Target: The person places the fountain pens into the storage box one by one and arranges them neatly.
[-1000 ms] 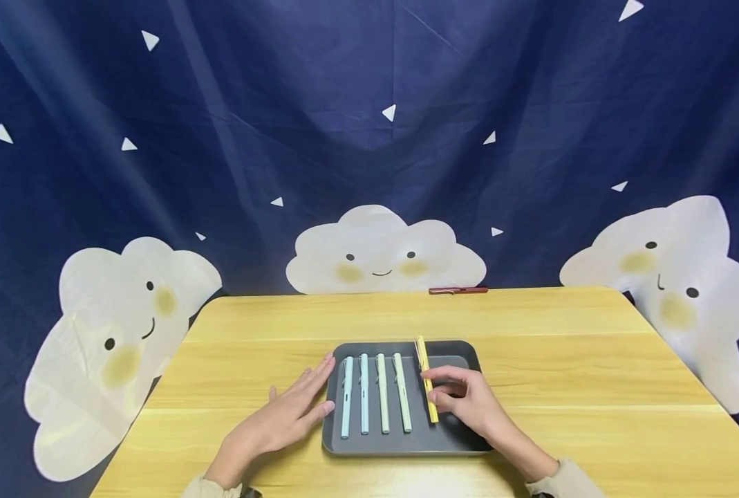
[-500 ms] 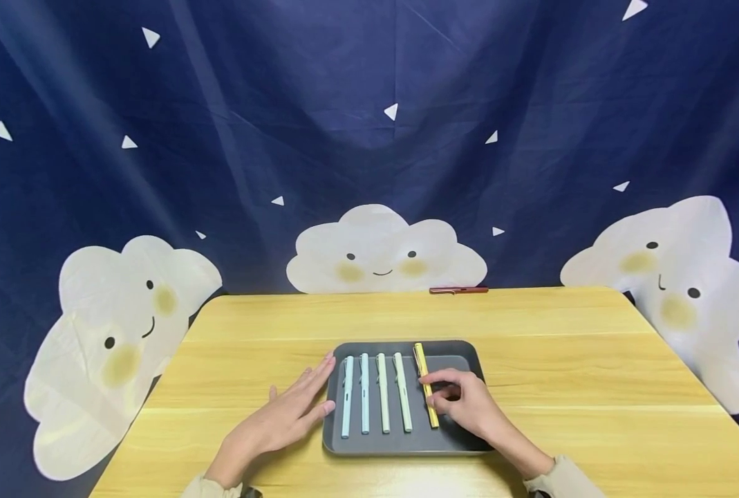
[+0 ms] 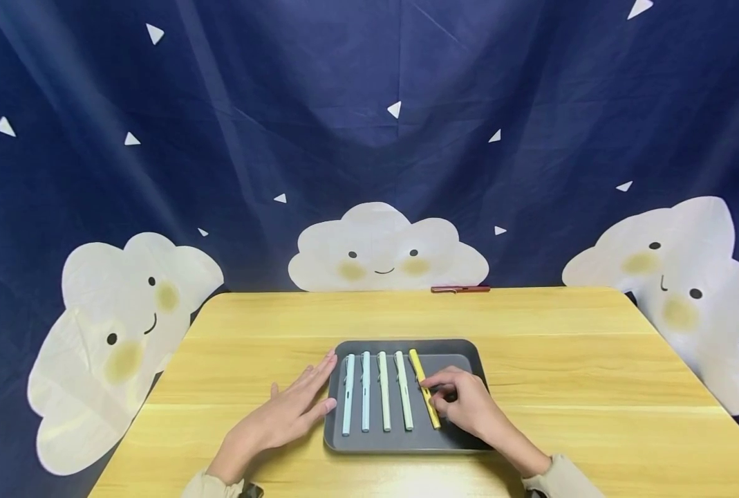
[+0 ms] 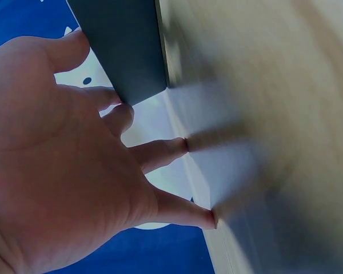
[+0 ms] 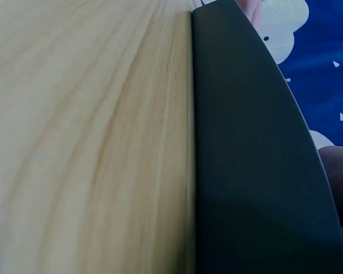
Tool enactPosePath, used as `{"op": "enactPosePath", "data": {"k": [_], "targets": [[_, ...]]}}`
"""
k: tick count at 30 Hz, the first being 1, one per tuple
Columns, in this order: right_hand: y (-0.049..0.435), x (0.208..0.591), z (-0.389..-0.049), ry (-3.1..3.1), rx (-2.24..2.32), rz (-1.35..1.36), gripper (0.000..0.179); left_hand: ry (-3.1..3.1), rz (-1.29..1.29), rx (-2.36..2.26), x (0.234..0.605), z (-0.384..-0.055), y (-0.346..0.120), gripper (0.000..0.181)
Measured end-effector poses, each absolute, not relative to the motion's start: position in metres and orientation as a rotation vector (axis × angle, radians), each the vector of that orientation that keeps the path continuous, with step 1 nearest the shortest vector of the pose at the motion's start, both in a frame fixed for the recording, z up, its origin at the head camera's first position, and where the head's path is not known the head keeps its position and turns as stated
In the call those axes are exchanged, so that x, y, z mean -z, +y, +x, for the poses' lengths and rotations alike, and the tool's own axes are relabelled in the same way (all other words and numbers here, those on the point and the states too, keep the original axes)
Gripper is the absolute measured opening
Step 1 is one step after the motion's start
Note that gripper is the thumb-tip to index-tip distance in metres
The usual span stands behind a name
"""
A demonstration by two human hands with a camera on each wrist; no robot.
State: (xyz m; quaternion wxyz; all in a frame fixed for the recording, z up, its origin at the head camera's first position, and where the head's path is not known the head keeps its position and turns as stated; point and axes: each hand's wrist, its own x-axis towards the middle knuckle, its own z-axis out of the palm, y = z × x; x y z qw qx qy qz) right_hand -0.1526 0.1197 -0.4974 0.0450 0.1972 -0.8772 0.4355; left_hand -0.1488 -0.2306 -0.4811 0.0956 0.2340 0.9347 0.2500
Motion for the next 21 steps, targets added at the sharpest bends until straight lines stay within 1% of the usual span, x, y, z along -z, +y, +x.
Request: {"op": "enactPosePath", "data": {"k": [8,21], "targets": [[0.1175,0.4966,-0.1521,-2.693,-1.305,0.607,0.023,2.773,0.702,-0.734,0.4810,-0.1494,-0.2302,0.071],[0.1139,0.4977,-0.1521,-2.705,-1.440,0.544,0.023,2.776,0.700,-0.736,0.4800,-0.1490,-0.2302,0.071]]}}
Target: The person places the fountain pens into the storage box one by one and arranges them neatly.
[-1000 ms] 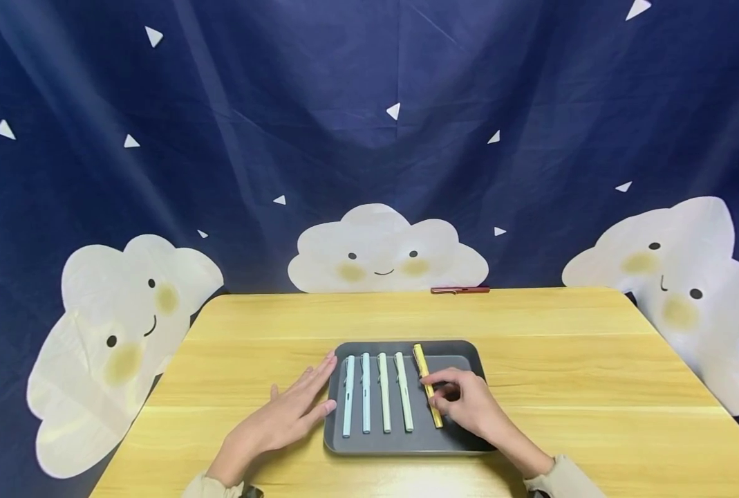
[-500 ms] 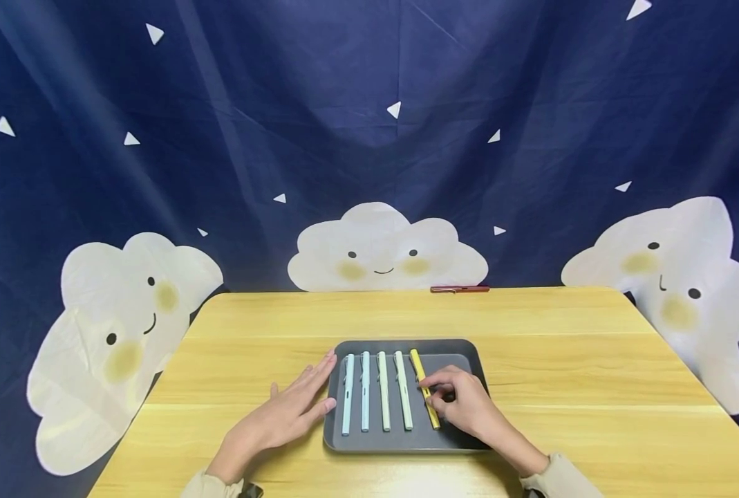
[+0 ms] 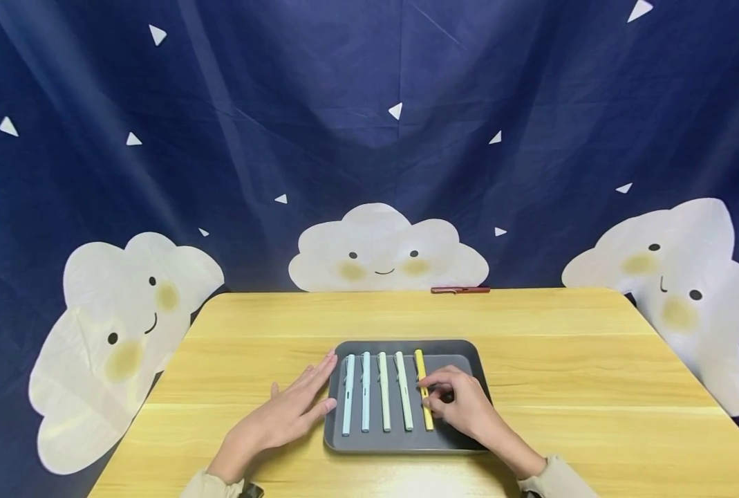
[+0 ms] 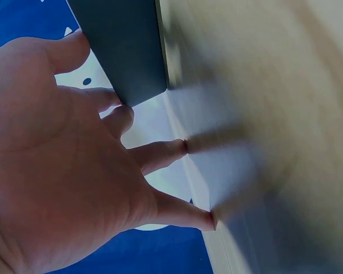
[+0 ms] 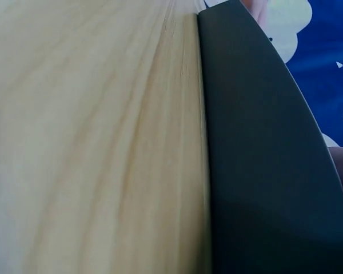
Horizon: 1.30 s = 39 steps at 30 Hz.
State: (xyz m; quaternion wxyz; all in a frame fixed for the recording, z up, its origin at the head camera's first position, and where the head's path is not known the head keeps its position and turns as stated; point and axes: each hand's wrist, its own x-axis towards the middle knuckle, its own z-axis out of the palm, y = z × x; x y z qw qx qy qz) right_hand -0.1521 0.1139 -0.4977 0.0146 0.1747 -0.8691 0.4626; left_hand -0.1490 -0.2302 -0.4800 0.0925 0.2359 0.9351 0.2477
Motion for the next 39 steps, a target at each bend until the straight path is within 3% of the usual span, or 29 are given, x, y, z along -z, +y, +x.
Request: {"op": "enactPosePath", "data": {"k": [17,39], "targets": [[0.119,0.498,-0.151,-2.642,-1.656,0.504,0.019,2.780,0.697,-0.751,0.481,-0.148,-0.230,0.071],[0.150,0.483,-0.160,-2.379,-1.590,0.721,0.023,2.761,0.673,-0.752,0.481,-0.147,-0.231,0.071]]}}
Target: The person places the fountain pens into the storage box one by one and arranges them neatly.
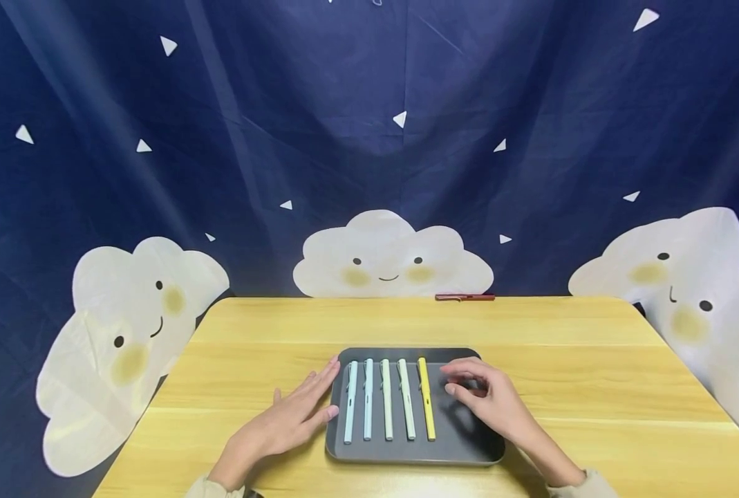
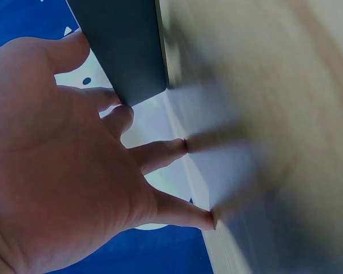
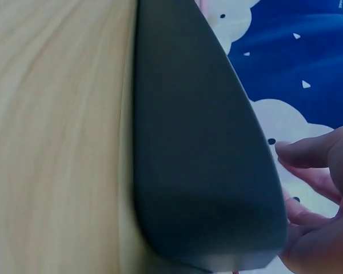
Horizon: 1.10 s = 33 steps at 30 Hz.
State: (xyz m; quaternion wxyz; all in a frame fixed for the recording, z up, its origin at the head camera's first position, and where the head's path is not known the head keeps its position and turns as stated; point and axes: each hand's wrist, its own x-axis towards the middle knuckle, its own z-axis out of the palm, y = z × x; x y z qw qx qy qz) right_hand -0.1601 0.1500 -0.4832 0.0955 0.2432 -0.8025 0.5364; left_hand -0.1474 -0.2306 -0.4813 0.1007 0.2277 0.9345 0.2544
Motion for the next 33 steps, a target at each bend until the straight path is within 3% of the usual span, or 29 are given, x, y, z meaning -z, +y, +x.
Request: {"op": "enactPosePath", "data": {"k": [9,33], "targets": [[0.168,0.473,-0.167,-2.449,-1.548,0.592,0.025,2.771,0.661,-0.748,0.480,-0.147,-0.230,0.070],[0.208,0.463,-0.201,-2.393,-1.360,0.637,0.031,2.768,0.677,-0.738,0.479,-0.147,-0.229,0.070]]}}
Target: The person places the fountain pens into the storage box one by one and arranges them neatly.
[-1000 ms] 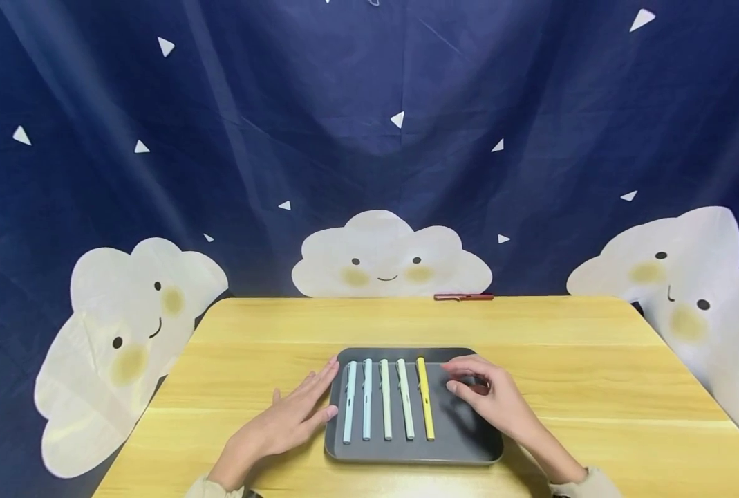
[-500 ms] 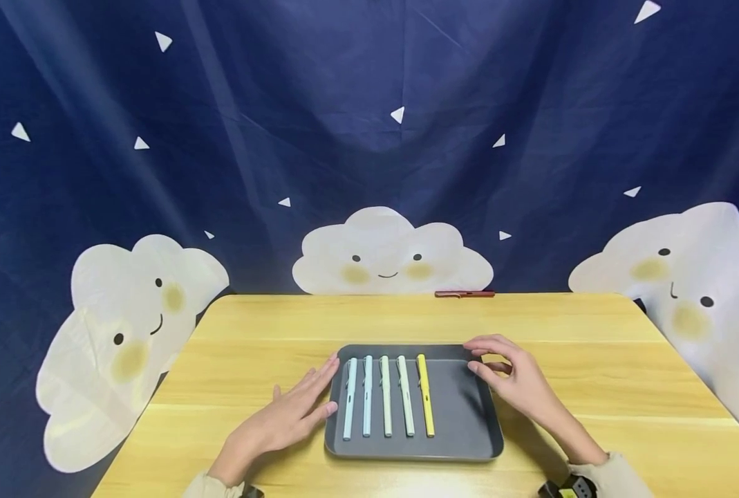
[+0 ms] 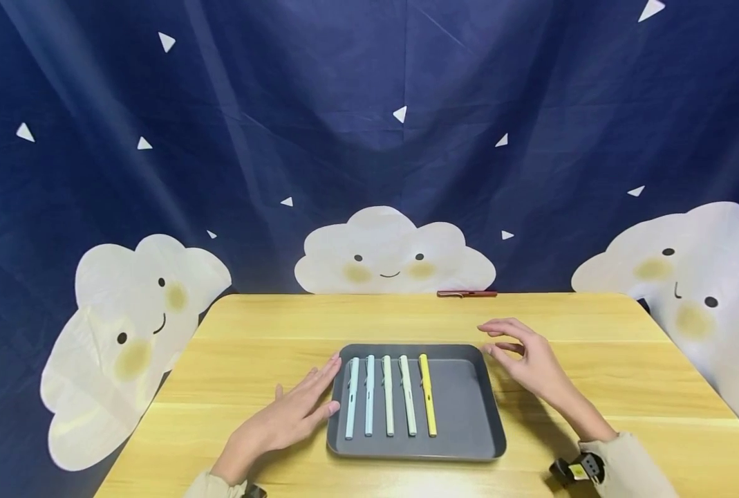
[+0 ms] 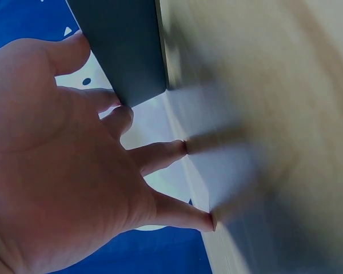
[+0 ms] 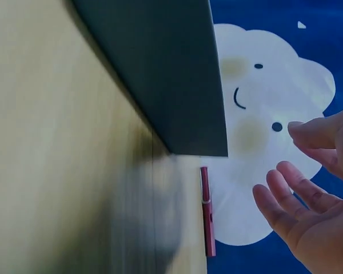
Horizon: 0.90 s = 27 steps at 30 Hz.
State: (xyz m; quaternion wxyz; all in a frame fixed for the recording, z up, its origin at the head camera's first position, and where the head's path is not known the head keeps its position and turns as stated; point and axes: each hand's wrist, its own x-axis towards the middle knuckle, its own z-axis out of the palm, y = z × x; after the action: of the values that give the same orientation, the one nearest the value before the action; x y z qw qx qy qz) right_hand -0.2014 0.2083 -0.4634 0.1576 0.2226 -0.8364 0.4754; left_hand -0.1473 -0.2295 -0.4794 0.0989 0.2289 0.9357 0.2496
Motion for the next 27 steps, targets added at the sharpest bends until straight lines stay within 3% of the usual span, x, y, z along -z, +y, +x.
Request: {"op": "enactPosePath", "data": {"k": [13,27], "targets": [[0.219,0.467,-0.235,-2.410,-1.111,0.641,0.032,2.782,0.679,-0.736,0.480,-0.148,-0.229,0.070],[0.225,0.478,-0.266,-2.483,-1.199,0.648,0.038,2.778,0.668,-0.740,0.480,-0.147,-0.229,0.070]]}}
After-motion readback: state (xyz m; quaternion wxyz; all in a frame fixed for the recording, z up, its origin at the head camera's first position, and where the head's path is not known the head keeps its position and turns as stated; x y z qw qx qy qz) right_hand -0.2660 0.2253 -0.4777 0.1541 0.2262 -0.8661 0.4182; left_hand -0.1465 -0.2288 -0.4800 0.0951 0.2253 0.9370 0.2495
